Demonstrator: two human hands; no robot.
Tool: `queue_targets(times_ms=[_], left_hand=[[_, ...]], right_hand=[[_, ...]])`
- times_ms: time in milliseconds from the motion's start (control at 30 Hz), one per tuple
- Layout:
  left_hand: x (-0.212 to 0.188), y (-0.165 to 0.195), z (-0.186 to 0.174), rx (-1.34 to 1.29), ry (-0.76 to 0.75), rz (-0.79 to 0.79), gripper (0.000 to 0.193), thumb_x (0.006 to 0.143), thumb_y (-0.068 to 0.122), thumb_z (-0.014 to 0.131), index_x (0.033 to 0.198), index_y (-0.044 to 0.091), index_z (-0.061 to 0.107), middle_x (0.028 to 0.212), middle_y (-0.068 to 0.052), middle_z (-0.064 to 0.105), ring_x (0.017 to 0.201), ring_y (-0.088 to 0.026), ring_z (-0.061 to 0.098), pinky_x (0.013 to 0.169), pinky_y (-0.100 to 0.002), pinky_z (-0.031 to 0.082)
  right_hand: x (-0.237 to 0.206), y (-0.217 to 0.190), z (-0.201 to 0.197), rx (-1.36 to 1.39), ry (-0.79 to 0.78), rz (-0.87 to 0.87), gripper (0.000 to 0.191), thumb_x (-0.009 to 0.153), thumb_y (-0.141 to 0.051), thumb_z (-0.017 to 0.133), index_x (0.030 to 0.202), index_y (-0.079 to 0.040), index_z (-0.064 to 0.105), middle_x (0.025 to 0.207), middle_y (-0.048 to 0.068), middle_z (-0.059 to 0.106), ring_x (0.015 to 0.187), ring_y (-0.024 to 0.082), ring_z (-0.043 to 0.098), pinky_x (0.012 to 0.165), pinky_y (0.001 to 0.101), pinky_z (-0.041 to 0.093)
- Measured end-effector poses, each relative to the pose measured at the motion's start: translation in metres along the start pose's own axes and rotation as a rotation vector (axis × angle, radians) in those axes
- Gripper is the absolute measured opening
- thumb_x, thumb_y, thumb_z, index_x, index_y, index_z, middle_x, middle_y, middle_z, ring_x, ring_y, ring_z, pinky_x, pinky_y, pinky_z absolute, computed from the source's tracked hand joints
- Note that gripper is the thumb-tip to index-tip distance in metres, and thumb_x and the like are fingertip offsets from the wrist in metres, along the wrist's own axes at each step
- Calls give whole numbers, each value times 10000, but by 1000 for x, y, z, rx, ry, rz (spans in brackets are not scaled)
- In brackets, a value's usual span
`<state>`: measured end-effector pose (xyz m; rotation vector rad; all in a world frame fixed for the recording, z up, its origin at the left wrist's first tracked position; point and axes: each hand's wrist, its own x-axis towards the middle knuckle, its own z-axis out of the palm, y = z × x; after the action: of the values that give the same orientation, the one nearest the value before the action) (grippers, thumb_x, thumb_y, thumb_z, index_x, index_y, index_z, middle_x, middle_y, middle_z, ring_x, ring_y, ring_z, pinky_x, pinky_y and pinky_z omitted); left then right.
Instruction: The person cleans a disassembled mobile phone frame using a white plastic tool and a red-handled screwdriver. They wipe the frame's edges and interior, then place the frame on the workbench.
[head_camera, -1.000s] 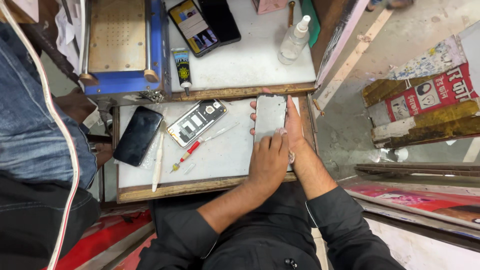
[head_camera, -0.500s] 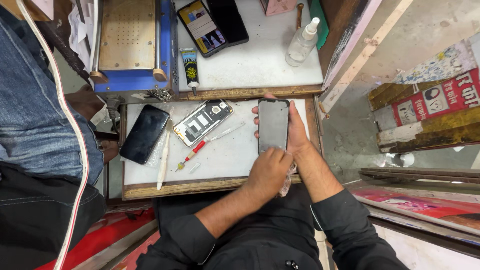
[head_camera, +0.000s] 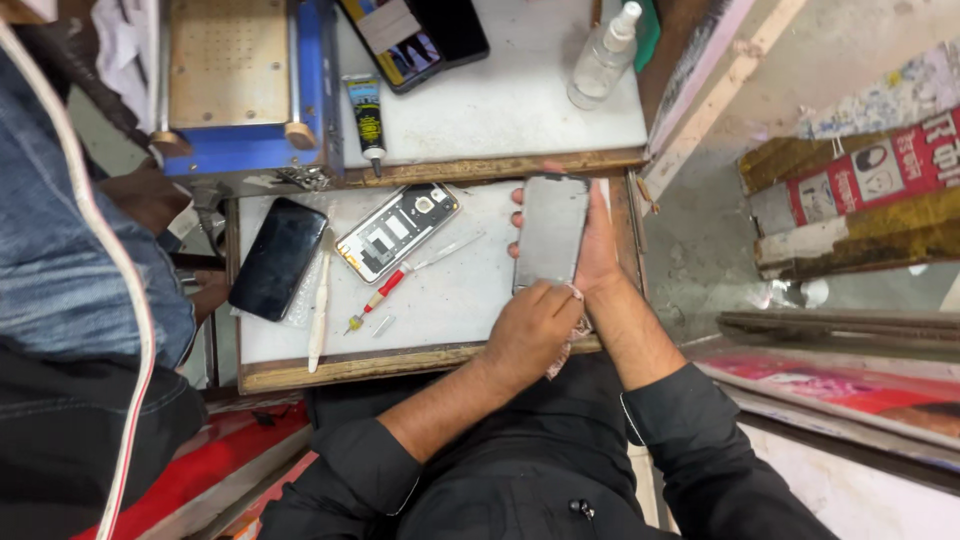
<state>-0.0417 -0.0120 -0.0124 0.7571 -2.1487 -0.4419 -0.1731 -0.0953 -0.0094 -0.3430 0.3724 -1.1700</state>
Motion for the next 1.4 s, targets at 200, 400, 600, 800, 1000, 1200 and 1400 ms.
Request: queue_targets(times_ms=[200, 400, 600, 800, 1000, 1200, 1400], left_hand=[[45, -42, -4, 89, 105, -138, 202, 792, 83, 726, 964, 78, 619, 946, -79, 629, 923, -305, 603, 827, -423, 514], [37, -17, -3, 96, -23, -27, 215, 784, 74, 715, 982, 45, 636, 972, -102, 651, 916, -300, 614, 813, -438, 514], [-5, -5, -11, 4, -332, -236, 238, 700, 88, 715, 930, 47, 674, 891, -100, 701, 908, -318, 664, 788, -436, 555], [77, -47, -91, 0, -774, -325, 180, 876, 158, 665, 1031, 139, 755, 926, -105, 741, 906, -283, 730, 784, -422, 571], [116, -61, -115, 399, 427, -74, 593, 939, 199, 777, 1456, 78, 512, 1433, -206, 536, 1338, -443, 496, 1108, -537, 425], [23, -26, -59, 83, 141, -423, 716, 895, 236, 800, 1487, 26, 458, 1450, -281, 510, 1328, -465, 520, 1104, -526, 447], [-23, -6, -11, 101, 79, -494, 856, 777, 321, 864, 1468, 60, 431, 1457, -339, 442, 1268, -495, 507, 1018, -553, 446]], right_hand=[[-1, 12, -10, -39, 95, 171, 713, 1032, -679, 300, 1524, -189, 462, 1410, 232, 590, 1204, 357, 624, 1019, 544, 518], [-1, 3, -8, -53, 53, 51, 649, 1078, -667, 329, 1496, -195, 484, 1358, 204, 600, 1111, 345, 628, 868, 599, 546], [2, 8, -3, -91, 9, 24, 677, 1043, -682, 357, 1524, -221, 476, 1355, 178, 593, 1111, 306, 627, 859, 547, 576], [5, 12, 0, -138, 105, 73, 689, 1038, -673, 366, 1551, -224, 466, 1371, 187, 615, 1129, 335, 637, 947, 522, 571], [8, 8, 5, -84, 12, 68, 673, 1075, -640, 367, 1542, -170, 482, 1332, 161, 622, 1092, 354, 660, 857, 599, 570], [6, 7, -8, -60, 55, -48, 644, 1052, -587, 379, 1548, -186, 469, 1375, 221, 625, 1113, 354, 651, 915, 610, 542], [1, 16, -17, -72, 77, -129, 662, 978, -580, 438, 1554, -254, 446, 1425, 174, 578, 1259, 343, 586, 1043, 617, 501]])
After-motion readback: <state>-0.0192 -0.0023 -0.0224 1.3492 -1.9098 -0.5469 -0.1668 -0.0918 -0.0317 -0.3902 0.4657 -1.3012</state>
